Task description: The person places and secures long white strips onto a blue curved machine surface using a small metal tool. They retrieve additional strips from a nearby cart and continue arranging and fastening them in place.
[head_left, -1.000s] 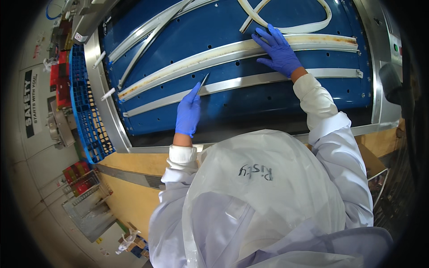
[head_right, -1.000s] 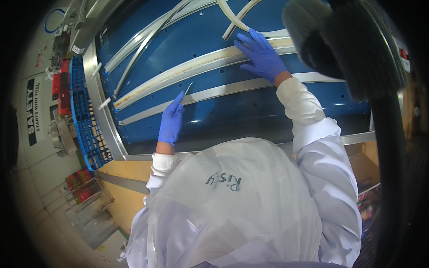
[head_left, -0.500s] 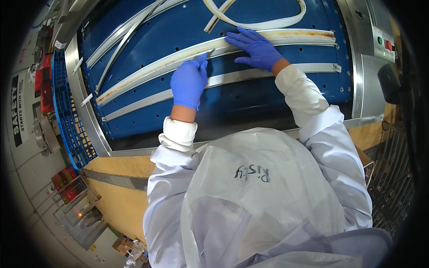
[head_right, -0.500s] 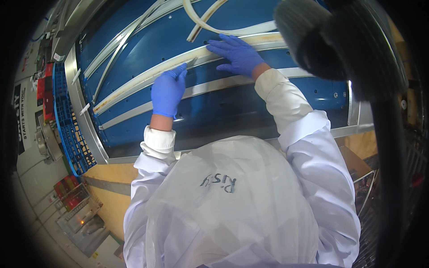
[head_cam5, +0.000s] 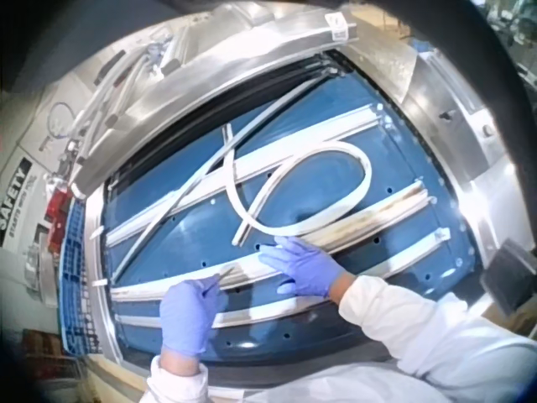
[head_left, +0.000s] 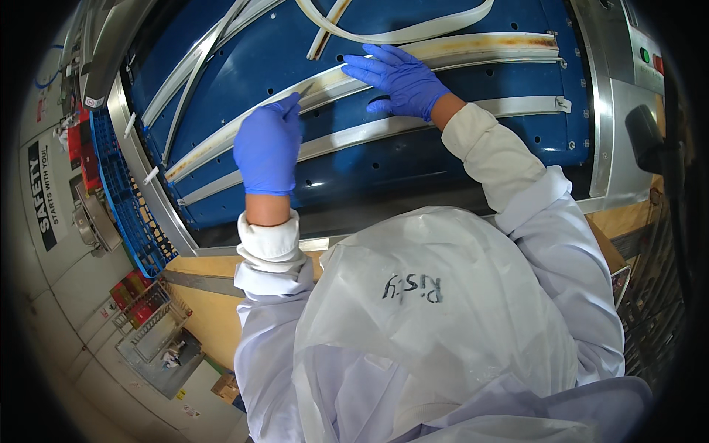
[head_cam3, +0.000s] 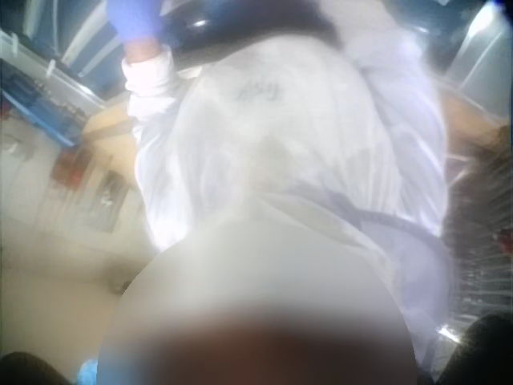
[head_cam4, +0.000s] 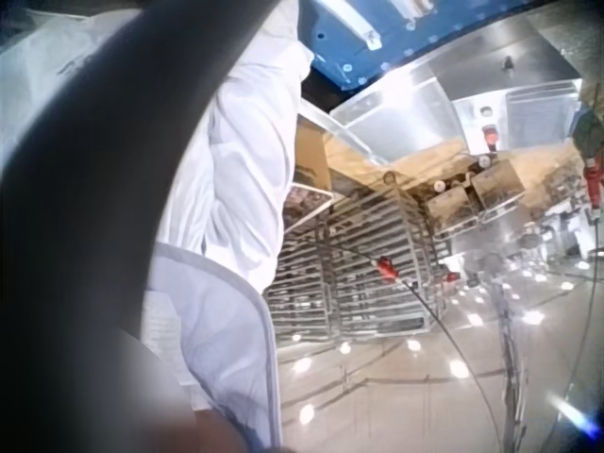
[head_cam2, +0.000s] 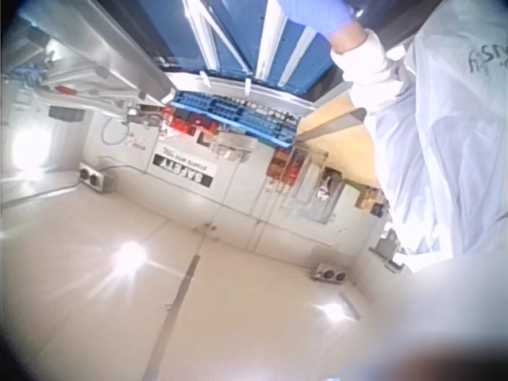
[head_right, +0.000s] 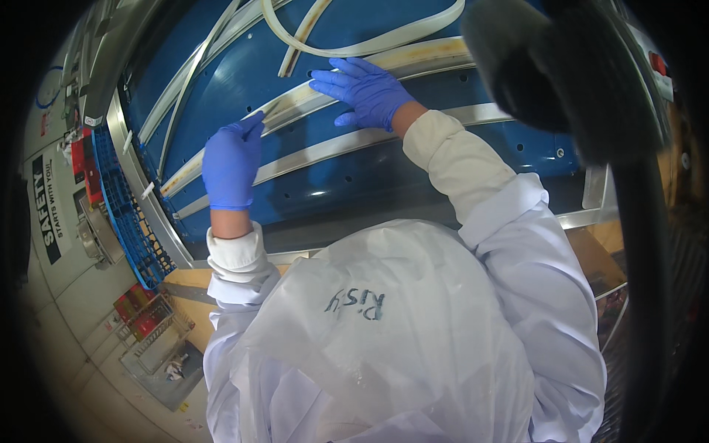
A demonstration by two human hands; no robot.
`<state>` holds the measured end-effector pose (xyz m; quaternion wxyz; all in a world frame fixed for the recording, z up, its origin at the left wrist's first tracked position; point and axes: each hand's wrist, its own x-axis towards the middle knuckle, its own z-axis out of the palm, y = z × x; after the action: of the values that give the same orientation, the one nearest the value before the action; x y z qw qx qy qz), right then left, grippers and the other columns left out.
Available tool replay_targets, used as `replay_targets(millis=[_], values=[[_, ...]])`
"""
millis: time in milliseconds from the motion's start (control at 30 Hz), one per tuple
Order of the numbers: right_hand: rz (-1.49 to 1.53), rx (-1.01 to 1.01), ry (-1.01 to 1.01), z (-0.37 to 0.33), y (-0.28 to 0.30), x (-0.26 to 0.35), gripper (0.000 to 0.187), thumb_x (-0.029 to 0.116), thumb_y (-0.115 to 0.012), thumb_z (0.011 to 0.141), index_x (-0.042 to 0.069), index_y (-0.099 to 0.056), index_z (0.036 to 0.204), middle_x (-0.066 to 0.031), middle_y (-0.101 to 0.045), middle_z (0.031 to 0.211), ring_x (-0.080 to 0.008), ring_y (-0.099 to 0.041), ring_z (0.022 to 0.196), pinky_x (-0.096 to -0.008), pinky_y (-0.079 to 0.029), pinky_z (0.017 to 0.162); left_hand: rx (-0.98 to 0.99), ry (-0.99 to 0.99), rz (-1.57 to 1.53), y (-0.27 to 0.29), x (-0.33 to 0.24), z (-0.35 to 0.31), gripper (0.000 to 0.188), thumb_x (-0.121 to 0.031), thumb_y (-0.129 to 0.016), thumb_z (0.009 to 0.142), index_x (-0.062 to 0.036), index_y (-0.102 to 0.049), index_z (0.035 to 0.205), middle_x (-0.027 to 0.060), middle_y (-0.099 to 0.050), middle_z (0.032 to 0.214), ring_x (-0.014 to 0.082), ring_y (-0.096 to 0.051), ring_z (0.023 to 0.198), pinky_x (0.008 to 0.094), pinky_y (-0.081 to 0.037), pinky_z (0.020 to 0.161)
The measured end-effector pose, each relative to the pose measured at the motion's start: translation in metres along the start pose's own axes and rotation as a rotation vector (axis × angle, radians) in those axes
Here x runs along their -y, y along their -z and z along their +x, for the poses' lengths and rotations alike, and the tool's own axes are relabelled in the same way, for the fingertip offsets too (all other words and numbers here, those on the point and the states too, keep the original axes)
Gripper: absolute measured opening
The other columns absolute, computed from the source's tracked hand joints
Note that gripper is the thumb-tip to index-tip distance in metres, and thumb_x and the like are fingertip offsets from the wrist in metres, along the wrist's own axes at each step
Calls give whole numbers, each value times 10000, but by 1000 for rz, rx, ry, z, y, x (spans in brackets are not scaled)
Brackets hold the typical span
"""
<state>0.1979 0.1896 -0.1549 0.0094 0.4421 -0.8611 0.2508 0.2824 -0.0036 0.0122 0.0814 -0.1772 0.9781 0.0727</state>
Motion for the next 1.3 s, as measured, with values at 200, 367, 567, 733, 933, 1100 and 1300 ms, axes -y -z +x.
replay_targets(millis=[200, 367, 567, 733, 933, 1100, 1300], values=[[35, -4, -5, 0, 3, 3, 814, 368, -750, 743, 231, -405, 1468, 38, -342, 1546, -252, -354, 1390, -402, -277, 1176, 13, -59, 37, -29, 4, 11, 251, -299, -655, 871, -201, -741, 1085, 189, -686, 901, 360, -675, 821, 403, -526, 741], [33, -15, -17, 2, 6, 5, 802, 353, -753, 746, 224, -415, 1461, 35, -352, 1540, -254, -357, 1389, -406, -279, 1176, 33, -47, 15, -31, -2, 10, 240, -309, -634, 887, -214, -741, 1080, 171, -692, 902, 358, -675, 816, 407, -531, 735], [38, -7, -22, 1, 3, 2, 795, 351, -758, 751, 226, -419, 1459, 41, -358, 1537, -250, -354, 1392, -412, -274, 1177, 27, -62, 43, -29, 1, 11, 233, -336, -622, 901, -236, -743, 1072, 155, -700, 899, 355, -675, 812, 419, -536, 746], [44, -4, -15, 3, 4, 4, 794, 347, -760, 751, 222, -421, 1458, 38, -355, 1539, -250, -351, 1394, -412, -271, 1179, 81, -6, 10, -34, -3, 11, 246, -325, -645, 886, -209, -741, 1080, 168, -698, 902, 345, -680, 817, 392, -527, 748], [37, -10, -9, 2, 5, 5, 783, 342, -758, 751, 220, -432, 1452, 36, -361, 1536, -244, -355, 1392, -406, -274, 1178, -26, -88, 81, -48, 0, 9, 236, -356, -621, 903, -227, -751, 1052, 152, -702, 888, 356, -676, 812, 425, -542, 729], [38, -28, -28, 2, 5, 3, 769, 329, -758, 744, 220, -450, 1440, 35, -379, 1525, -242, -361, 1389, -402, -286, 1171, 24, -64, 81, -30, -5, 10, 235, -359, -623, 899, -240, -749, 1057, 148, -702, 886, 356, -676, 809, 427, -543, 723], [54, -11, -26, 3, 6, 5, 791, 322, -773, 723, 225, -451, 1439, 36, -384, 1521, -248, -362, 1389, -402, -293, 1169, 13, -77, 130, -44, -5, 15, 231, -362, -615, 907, -251, -748, 1059, 136, -704, 894, 351, -675, 807, 428, -541, 720]])
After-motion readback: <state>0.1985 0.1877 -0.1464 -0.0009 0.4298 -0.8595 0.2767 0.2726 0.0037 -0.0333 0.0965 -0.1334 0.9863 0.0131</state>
